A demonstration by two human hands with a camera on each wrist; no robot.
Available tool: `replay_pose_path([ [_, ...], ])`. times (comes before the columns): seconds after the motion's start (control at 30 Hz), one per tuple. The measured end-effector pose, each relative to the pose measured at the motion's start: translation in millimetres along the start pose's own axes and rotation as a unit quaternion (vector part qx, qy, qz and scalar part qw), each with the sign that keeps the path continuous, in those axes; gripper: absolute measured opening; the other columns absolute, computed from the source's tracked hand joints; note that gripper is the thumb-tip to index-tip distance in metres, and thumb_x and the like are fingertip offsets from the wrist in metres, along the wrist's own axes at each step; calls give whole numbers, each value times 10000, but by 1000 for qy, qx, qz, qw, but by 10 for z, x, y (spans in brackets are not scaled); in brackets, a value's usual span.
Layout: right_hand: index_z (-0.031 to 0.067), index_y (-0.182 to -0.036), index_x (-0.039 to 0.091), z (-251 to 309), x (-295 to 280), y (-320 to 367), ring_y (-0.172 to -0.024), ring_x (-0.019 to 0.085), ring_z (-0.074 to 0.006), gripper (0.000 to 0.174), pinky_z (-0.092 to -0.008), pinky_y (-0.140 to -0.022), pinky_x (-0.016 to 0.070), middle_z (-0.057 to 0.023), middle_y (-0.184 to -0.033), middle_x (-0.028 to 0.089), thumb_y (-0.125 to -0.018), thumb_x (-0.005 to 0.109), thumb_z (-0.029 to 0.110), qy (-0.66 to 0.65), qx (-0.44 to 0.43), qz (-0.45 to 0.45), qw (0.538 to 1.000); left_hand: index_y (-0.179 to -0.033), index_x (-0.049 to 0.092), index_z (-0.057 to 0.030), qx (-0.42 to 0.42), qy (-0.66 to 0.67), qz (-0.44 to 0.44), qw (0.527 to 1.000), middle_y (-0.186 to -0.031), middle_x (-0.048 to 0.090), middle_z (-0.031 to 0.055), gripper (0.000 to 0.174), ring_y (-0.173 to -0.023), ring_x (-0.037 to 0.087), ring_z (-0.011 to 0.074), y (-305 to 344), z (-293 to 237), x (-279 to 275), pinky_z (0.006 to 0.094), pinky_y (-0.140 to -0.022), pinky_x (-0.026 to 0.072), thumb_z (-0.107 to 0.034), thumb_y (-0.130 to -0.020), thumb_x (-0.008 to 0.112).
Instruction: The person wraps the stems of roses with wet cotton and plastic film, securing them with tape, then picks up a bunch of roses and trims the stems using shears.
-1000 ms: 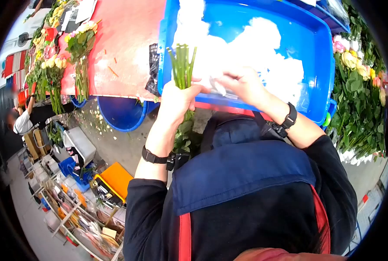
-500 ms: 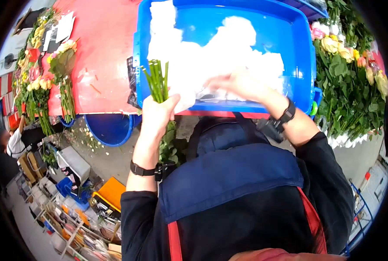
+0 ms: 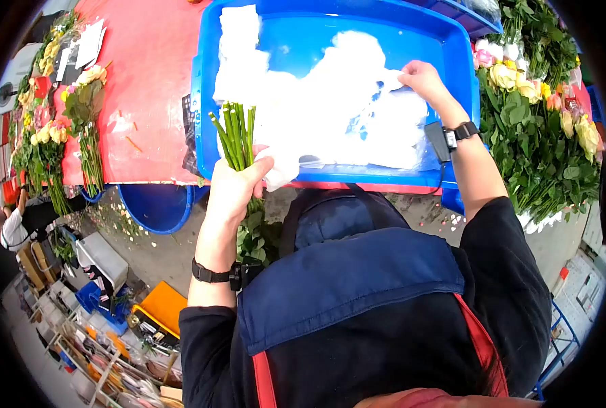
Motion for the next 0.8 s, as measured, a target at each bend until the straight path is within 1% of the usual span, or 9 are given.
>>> replay_pose_path([
  [0.07, 24, -934, 652, -110, -101, -95, -883, 643, -342, 240, -392, -795, 495, -189, -933, 670, -772, 657, 200, 129, -22, -76, 989, -1042, 635, 71, 2, 1, 0, 1000, -684, 587, 23, 302, -464, 473, 66, -25, -18, 39, 225, -424, 360, -81, -787, 692],
  [0.17, 27, -954, 650, -12, -126, 23, -874, 633, -354, 281, -406, -782, 493, -188, -919, 667, -770, 670, 238, 252, -141, -247, 925, -1048, 636, 70, -3, 7, 1, 1000, -686, 587, 20, 307, -469, 476, 65, -17, -19, 71, 225, -424, 361, -86, -790, 695],
  [0.27, 26, -935, 667, 75, 36, 70, -873, 623, -361, 284, -418, -770, 490, -178, -900, 673, -763, 683, 252, 256, -195, -115, 940, -1065, 631, 70, -13, 1, 6, 1000, -691, 587, 18, 328, -476, 480, 65, -13, -46, 119, 226, -428, 366, -98, -792, 699],
  [0.37, 24, -905, 686, 30, 96, -67, -842, 649, -312, 269, -398, -752, 501, -152, -879, 684, -754, 680, 246, 159, -111, 4, 981, -1073, 628, 71, -17, -3, 16, 1000, -708, 593, 20, 340, -493, 488, 70, -55, -31, 140, 232, -445, 383, -114, -797, 698],
  [0.4, 3, -872, 691, 5, 85, -95, -799, 667, -238, 260, -365, -701, 513, -140, -840, 687, -741, 674, 227, 29, -70, 46, 996, -1074, 627, 71, -17, -2, 21, 1000, -719, 597, 22, 341, -503, 494, 74, -57, -22, 132, 236, -453, 391, -118, -798, 696],
  [0.5, 17, -885, 685, -163, 15, -164, -686, 563, -105, 203, -254, -623, 447, -26, -750, 624, -753, 700, 170, -38, 11, 22, 999, -1075, 625, 68, -26, -1, 27, 999, -751, 606, 32, 343, -537, 510, 88, -61, -14, 121, 249, -474, 411, -125, -800, 691],
  [0.63, 23, -876, 689, 16, 108, -19, -699, 572, -120, 210, -263, -627, 454, -45, -771, 626, -745, 707, 187, -168, 77, 42, 982, -1083, 618, 63, -34, -3, 33, 999, -777, 611, 45, 350, -571, 533, 107, -110, -48, 119, 257, -483, 421, -122, -796, 692],
  [0.73, 31, -872, 694, 95, 225, -110, -745, 581, -124, 227, -263, -654, 459, -58, -820, 620, -751, 724, 221, 85, -2, 83, 993, -1048, 593, 64, -52, 3, 64, 997, -778, 605, 55, 317, -568, 555, 130, -152, -33, 98, 279, -463, 414, -118, -811, 697],
  [0.8, 5, -924, 690, 200, 239, -61, -754, 613, -216, 293, -332, -723, 480, -125, -874, 641, -748, 724, 237, 115, -129, 20, 985, -1046, 595, 40, -55, 5, 60, 997, -757, 604, 44, 299, -544, 552, 125, -181, 15, 81, 272, -453, 410, -118, -814, 700],
])
Point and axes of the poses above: each hand's wrist, its own y-axis away from the middle knuckle, its own x-axis out of the palm, z = x × y, the point moved 2 cm from there along -y, towards the middle knuckle
